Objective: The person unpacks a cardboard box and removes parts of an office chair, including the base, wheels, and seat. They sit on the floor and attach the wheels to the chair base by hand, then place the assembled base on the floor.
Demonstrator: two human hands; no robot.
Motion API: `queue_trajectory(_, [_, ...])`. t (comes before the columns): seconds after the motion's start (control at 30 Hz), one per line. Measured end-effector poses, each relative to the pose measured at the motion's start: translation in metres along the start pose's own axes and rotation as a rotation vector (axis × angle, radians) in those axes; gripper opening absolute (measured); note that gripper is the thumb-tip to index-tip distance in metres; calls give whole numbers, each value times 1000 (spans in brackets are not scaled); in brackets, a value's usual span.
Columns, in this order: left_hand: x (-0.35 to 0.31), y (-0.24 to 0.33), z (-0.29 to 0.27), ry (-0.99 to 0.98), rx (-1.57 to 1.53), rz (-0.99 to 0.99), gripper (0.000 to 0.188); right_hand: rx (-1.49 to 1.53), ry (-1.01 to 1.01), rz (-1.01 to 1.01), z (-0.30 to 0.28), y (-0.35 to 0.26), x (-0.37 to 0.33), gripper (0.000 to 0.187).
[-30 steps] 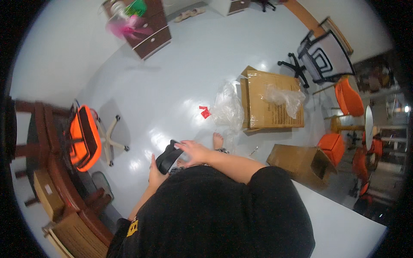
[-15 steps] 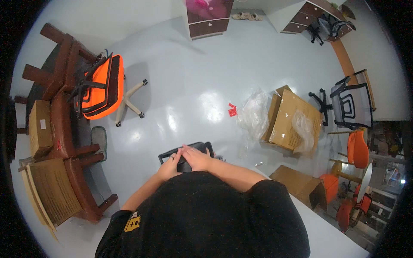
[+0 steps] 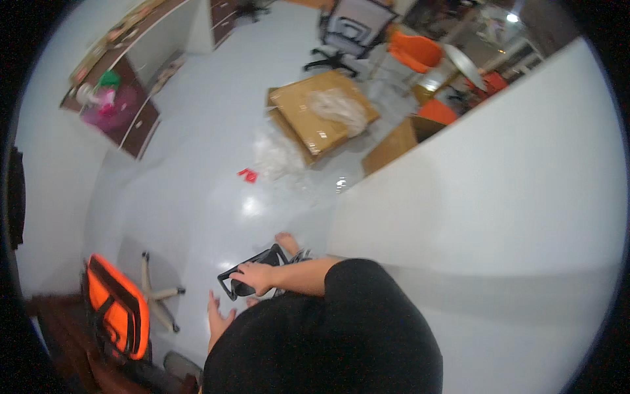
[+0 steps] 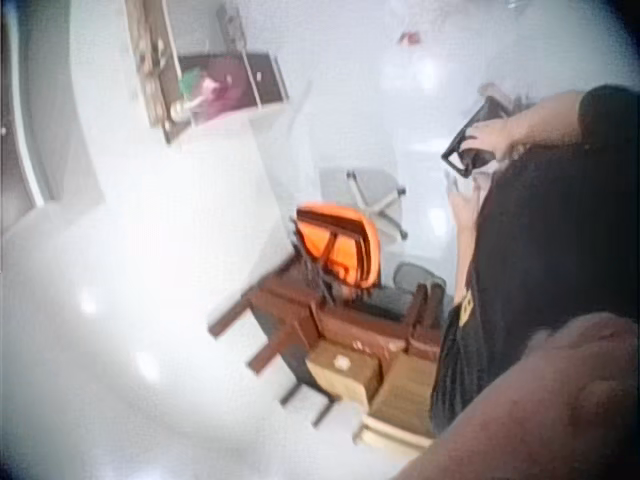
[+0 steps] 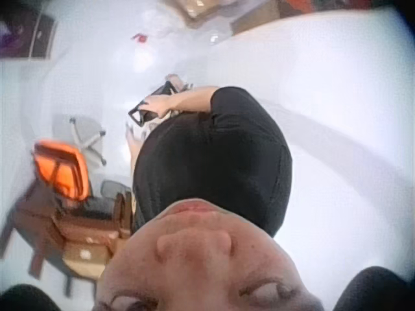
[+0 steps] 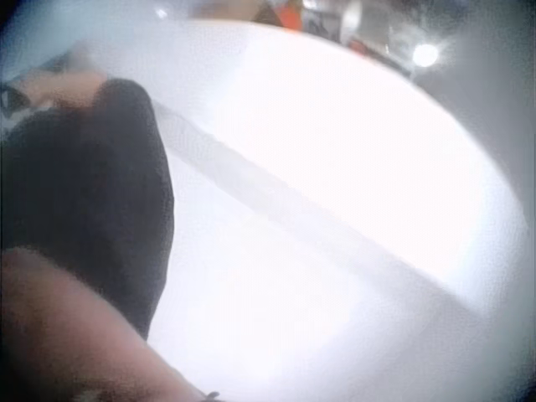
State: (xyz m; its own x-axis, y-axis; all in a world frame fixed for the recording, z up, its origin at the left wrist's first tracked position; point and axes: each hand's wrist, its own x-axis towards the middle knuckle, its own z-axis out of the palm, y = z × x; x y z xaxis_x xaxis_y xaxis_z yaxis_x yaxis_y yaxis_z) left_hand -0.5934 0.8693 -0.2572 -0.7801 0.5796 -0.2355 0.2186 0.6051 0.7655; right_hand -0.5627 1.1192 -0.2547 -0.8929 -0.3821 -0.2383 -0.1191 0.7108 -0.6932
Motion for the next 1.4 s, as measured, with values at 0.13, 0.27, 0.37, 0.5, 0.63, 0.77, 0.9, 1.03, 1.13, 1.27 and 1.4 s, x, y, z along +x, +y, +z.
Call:
queue_trajectory(0.13, [-80,-99,-22,-85,-287,-298,56,-25,251,333,43,-8,-20,85])
queue_trajectory(0.27, [-169,-127,-27,-373,-518,-414,35,170,414,701,77,-7,-36,79])
queue_trajectory(0.37, [-171,-105,-36,-476,-126,-427,32,270,597,846,124,17,-66,79])
queue_trajectory(0.5, [-178,-132,-21,124,-454,-569,37,366,767,1017,201,39,-105,83])
queue_trajectory(0.63, [-203,-129,-3,-306,-346,-460,29,372,844,1148,271,74,-129,85])
queue_trajectory(0.77, [-197,-134,32,-268,-164,-665,28,456,925,1386,306,114,-156,86])
queue_trajectory(0.9, [-207,-174,54,-400,-21,-841,43,366,834,1635,324,155,-172,85])
queue_trajectory(1.03, [-205,-177,96,-580,111,-834,54,349,861,1897,344,189,-188,83])
queue_trajectory(1.13, [-201,-185,110,-753,203,-698,56,184,986,1879,382,224,-191,82])
queue_trajectory(1.27, [-199,-166,102,-767,303,-761,55,-26,727,1835,386,249,-149,78])
queue_trajectory(1.4, [-214,-182,108,-667,356,-699,55,-137,644,1610,427,295,-99,74])
